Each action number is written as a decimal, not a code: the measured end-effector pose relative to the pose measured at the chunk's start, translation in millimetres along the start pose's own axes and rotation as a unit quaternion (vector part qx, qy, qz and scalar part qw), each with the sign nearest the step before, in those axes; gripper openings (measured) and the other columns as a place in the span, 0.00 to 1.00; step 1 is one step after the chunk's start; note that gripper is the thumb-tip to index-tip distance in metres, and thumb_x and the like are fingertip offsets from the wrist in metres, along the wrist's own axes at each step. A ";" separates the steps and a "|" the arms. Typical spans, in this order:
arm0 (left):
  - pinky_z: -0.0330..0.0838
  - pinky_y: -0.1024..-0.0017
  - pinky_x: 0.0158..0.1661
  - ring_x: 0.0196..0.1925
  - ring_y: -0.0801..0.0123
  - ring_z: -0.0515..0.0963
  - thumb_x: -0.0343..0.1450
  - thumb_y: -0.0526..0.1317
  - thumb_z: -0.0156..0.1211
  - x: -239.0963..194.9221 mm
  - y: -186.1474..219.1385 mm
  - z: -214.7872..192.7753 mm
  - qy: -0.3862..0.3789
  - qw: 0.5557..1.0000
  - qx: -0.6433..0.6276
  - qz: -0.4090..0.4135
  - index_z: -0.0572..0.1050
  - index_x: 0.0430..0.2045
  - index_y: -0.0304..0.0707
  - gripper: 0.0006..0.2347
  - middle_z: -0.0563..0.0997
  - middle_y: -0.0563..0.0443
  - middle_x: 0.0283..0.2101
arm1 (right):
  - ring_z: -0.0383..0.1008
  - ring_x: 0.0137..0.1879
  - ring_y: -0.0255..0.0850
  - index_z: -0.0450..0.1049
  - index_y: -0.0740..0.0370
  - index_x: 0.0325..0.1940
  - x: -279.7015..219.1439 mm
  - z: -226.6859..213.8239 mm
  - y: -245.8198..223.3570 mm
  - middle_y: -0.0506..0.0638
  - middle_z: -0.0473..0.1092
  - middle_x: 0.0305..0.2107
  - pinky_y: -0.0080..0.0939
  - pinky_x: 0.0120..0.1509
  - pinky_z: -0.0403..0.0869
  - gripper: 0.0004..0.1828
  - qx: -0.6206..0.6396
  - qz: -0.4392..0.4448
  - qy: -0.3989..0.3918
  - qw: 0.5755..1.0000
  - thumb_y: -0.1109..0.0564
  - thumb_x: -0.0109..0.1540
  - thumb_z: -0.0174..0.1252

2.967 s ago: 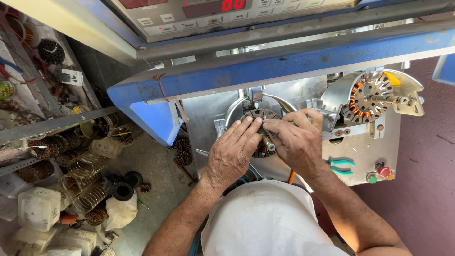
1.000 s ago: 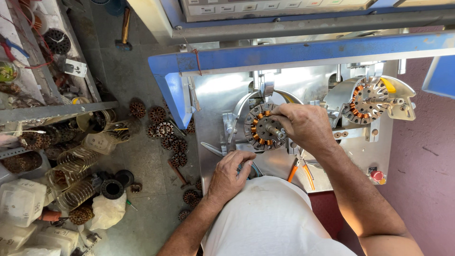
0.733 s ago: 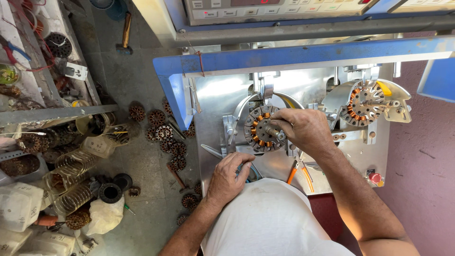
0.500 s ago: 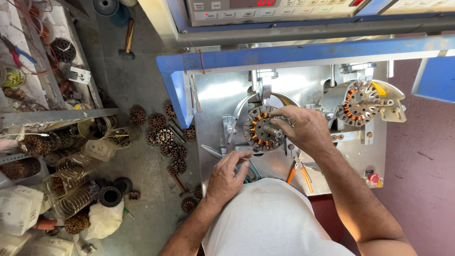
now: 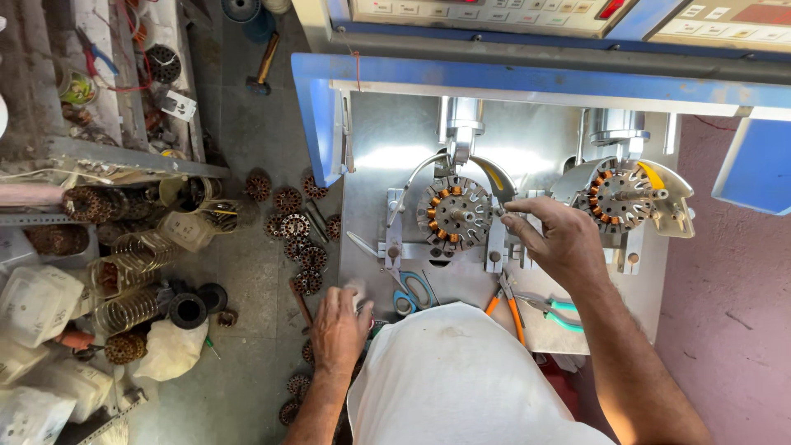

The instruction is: The person operates a dual-station motor winding machine, placing copper-wound stator cores into the fixtures, adjusting the clamps, and using pliers and a hex key to secure and align the components. The person repeatedly loads, adjusts, and removes the stator cores while monitoring the machine's digital display.

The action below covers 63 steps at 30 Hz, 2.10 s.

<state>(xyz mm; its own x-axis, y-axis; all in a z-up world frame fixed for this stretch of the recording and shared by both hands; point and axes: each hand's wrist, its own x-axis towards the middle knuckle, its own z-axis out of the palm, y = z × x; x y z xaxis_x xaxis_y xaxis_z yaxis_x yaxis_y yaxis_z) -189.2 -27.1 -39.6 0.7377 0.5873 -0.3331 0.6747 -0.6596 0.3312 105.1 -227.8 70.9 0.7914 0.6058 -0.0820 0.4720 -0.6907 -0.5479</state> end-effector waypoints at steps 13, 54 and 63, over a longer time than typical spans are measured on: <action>0.76 0.58 0.49 0.48 0.50 0.79 0.68 0.46 0.67 -37.4 -4.8 59.2 -0.010 1.000 -0.010 -0.023 0.74 0.43 0.34 0.17 0.77 0.40 0.44 | 0.73 0.26 0.36 0.83 0.51 0.44 -65.0 -12.8 24.4 0.44 0.80 0.32 0.41 0.30 0.73 0.12 0.017 0.012 -0.005 1.000 0.48 0.59 0.67; 0.76 0.56 0.56 0.61 0.59 0.71 0.57 0.63 0.69 -18.6 -49.0 46.1 -0.109 0.980 -0.166 -0.030 0.69 0.59 0.56 0.36 0.66 0.51 0.58 | 0.81 0.38 0.35 0.82 0.52 0.43 -58.4 -7.6 44.8 0.45 0.81 0.37 0.39 0.37 0.81 0.11 0.036 -0.005 0.005 0.999 0.49 0.60 0.66; 0.78 0.59 0.52 0.53 0.63 0.77 0.63 0.58 0.67 -7.0 -57.5 35.9 -0.176 0.960 -0.214 -0.040 0.69 0.60 0.58 0.30 0.70 0.54 0.55 | 0.79 0.32 0.33 0.82 0.51 0.43 -50.4 -10.5 35.6 0.42 0.81 0.36 0.38 0.31 0.78 0.10 0.017 0.027 -0.010 0.999 0.49 0.59 0.66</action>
<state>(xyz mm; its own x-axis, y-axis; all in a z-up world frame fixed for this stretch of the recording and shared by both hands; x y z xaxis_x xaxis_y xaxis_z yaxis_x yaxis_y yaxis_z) -234.0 -10.1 -88.0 0.6794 0.3831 -0.6258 0.7333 -0.3220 0.5989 86.1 -287.1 64.3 0.8079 0.5751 -0.1283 0.4147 -0.7095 -0.5697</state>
